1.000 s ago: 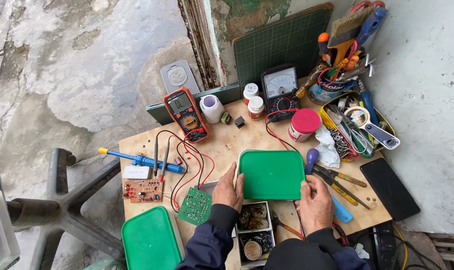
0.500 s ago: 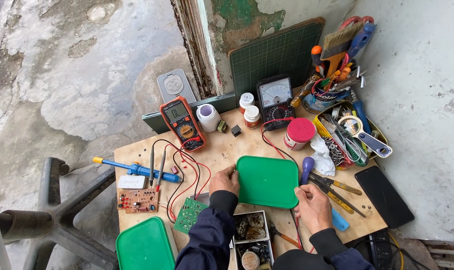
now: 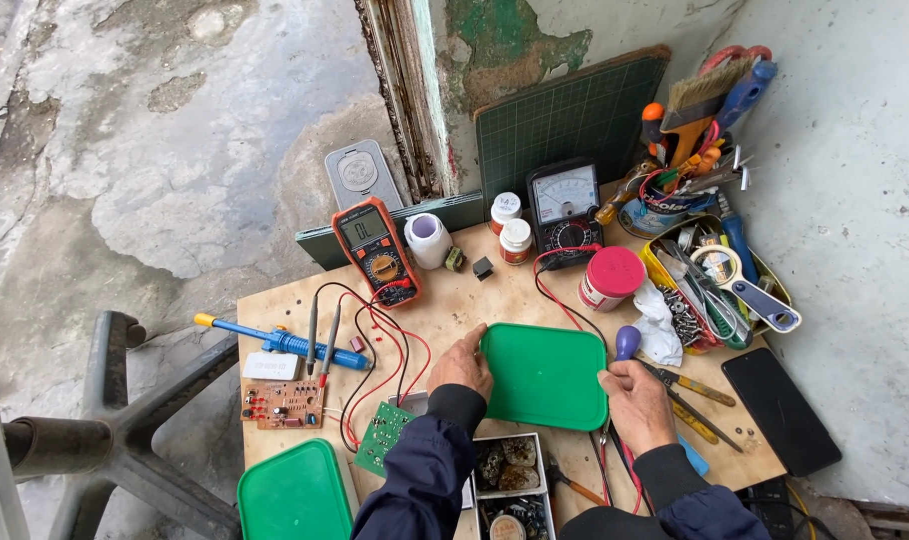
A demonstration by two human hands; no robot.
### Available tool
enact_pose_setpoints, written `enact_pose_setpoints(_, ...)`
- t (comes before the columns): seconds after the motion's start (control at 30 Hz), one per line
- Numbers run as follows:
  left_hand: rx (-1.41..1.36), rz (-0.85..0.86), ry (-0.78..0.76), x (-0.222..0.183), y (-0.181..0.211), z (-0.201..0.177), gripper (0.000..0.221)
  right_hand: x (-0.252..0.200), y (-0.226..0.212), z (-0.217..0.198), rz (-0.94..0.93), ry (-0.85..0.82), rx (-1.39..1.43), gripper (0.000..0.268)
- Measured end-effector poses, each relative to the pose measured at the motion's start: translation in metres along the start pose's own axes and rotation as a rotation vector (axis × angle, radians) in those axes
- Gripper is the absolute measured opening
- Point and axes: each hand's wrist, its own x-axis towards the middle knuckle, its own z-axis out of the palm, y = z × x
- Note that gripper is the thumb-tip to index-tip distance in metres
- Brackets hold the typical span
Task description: Sorting and inspecting various circuit boards and electronic components from bags and boxes at a repair bench.
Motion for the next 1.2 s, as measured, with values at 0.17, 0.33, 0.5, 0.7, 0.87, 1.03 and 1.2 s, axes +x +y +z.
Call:
enact_pose_setpoints(0.17, 0.009, -0.018, -0.019, 0.005, -0.006, 0.004, 0.059, 0.008, 0.012, 0.007, 0.074, -0.040, 0.357, 0.026)
enact_pose_setpoints(0.33, -0.009, -0.069, -0.050, 0.022, -0.005, 0.023, 0.052, 0.015, 0.024, 0.013, 0.067, 0.025, 0.404, 0.029)
enact_pose_setpoints(0.5, 0.023, -0.065, -0.006, 0.034, 0.001, 0.034, 0.035, 0.012, 0.016, 0.008, 0.052, 0.075, 0.310, 0.030)
enact_pose_setpoints(0.7, -0.528, 0.227, 0.237, -0.011, 0.050, -0.037, 0.061, -0.047, -0.072, -0.048, -0.016, 0.075, 0.317, 0.014)
enact_pose_setpoints(0.87, -1.077, 0.184, -0.197, -0.052, 0.049, -0.130, 0.118, -0.089, -0.129, -0.063, -0.247, 0.197, 0.388, 0.017)
enact_pose_setpoints(1.03, -1.027, 0.076, 0.108, -0.068, 0.008, -0.219, 0.118, -0.178, -0.219, -0.069, -0.351, -0.140, 0.306, 0.034)
enact_pose_setpoints(1.2, -1.145, -0.045, 0.203, -0.164, -0.074, -0.293, 0.098, -0.268, -0.244, -0.078, -0.302, -0.336, -0.069, 0.042)
